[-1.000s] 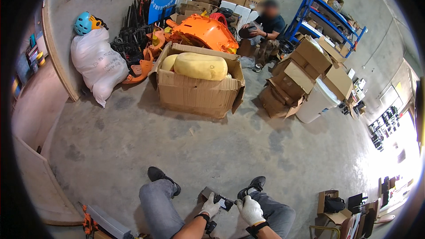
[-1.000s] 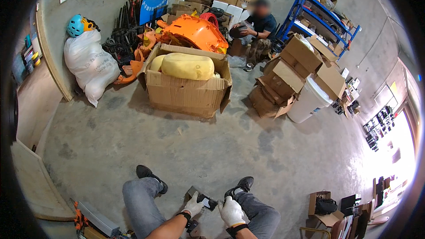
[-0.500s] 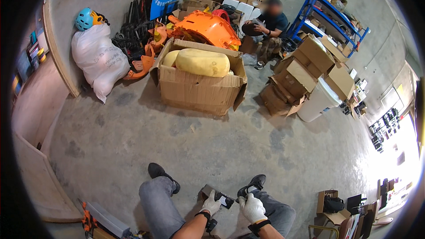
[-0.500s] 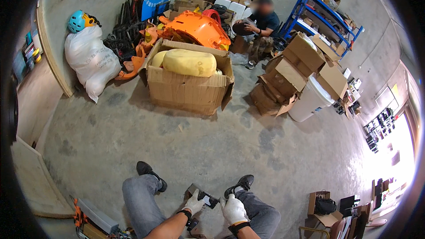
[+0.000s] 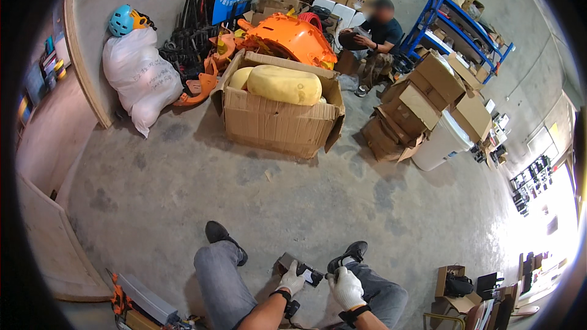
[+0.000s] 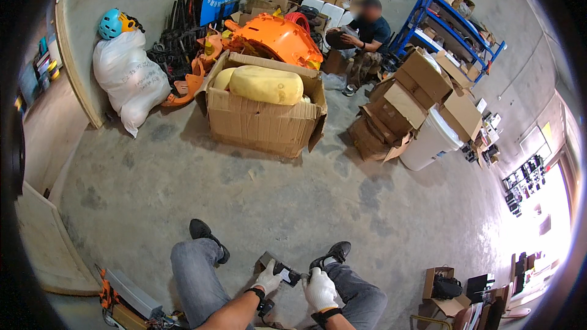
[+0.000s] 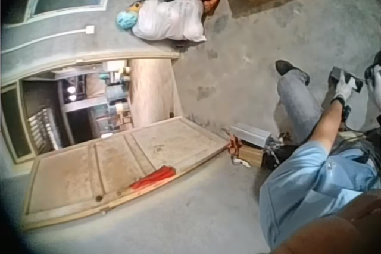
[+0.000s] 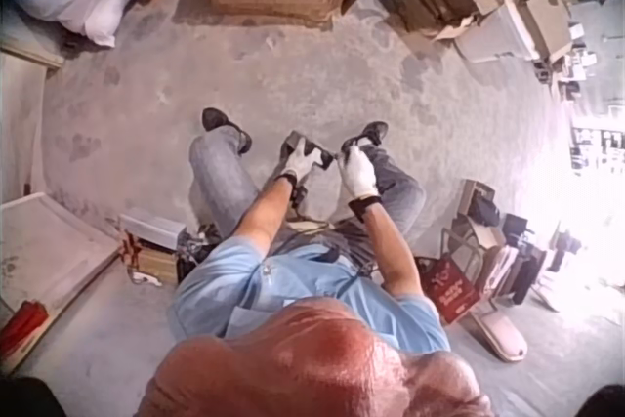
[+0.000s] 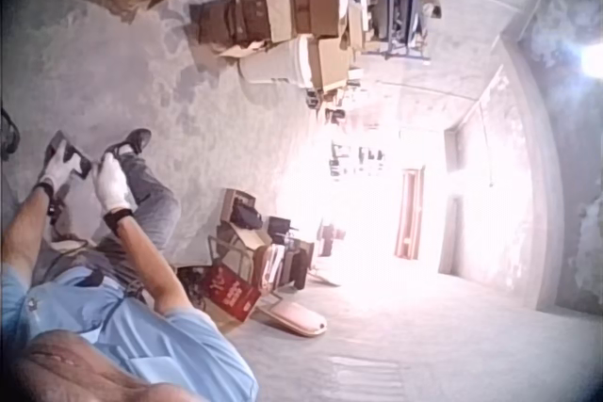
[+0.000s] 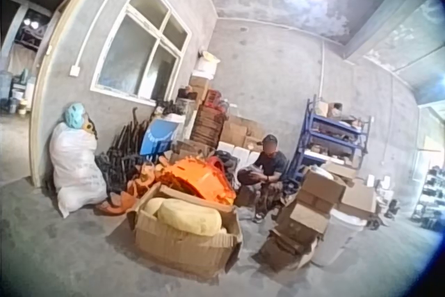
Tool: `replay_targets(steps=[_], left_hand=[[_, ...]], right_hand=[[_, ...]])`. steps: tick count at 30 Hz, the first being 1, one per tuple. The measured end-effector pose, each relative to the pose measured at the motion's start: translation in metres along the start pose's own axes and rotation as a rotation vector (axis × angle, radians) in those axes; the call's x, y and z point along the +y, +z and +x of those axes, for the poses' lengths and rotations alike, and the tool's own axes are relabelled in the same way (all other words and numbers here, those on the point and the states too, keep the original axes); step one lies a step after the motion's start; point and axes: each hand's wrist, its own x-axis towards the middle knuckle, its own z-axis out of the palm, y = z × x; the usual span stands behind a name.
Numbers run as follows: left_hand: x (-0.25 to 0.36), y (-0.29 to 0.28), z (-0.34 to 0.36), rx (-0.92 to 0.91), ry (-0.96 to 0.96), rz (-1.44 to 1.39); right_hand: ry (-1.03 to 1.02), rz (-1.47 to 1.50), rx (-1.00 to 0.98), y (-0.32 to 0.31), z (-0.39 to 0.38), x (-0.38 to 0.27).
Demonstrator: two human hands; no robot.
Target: Disassembling a motorcycle electronic controller using a screwdriver.
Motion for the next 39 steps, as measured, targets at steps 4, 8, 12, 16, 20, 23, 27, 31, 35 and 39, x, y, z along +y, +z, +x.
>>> replay_targets(steps=[4, 8, 12, 16, 20, 23, 27, 31, 35, 39], left_hand=[[-0.002, -0.002, 0.000, 0.001, 0.001, 0.023], [-0.003, -0.004, 0.006, 0.021, 0.022, -0.030], [-0.001, -0.003, 0.008, 0.021, 0.024, -0.009], [0.001, -0.001, 0.005, 0.021, 0.036, 0.020], [0.004, -0.002, -0.001, 0.024, 0.015, 0.027], [-0.006, -0.001, 0.002, 0.059, 0.070, -0.014], [-0.022, 0.007, -0.002, 0.047, 0.058, -0.037], [0.017, -0.016, -0.025, 0.013, 0.073, -0.096], [0.028, -0.019, -0.013, 0.039, 0.082, -0.088], [0.014, -0.019, 0.009, 0.035, 0.064, -0.071]], right_hand=[[-0.080, 0.036, -0.001, -0.004, -0.008, -0.005], [-0.198, 0.039, 0.048, -0.008, -0.013, -0.006], [-0.027, 0.141, 0.097, -0.019, -0.014, -0.015], [0.086, -0.052, -0.159, -0.029, 0.000, -0.021], [-0.055, -0.026, -0.049, -0.017, -0.004, -0.012], [-0.263, -0.112, 0.052, -0.011, -0.012, 0.001], [-0.299, 0.044, 0.127, -0.002, -0.019, 0.006], [-0.147, 0.038, 0.138, -0.017, -0.019, -0.014], [-0.236, -0.046, 0.116, -0.013, 0.002, 0.006], [-0.339, 0.065, 0.188, -0.014, 0.002, 0.001]])
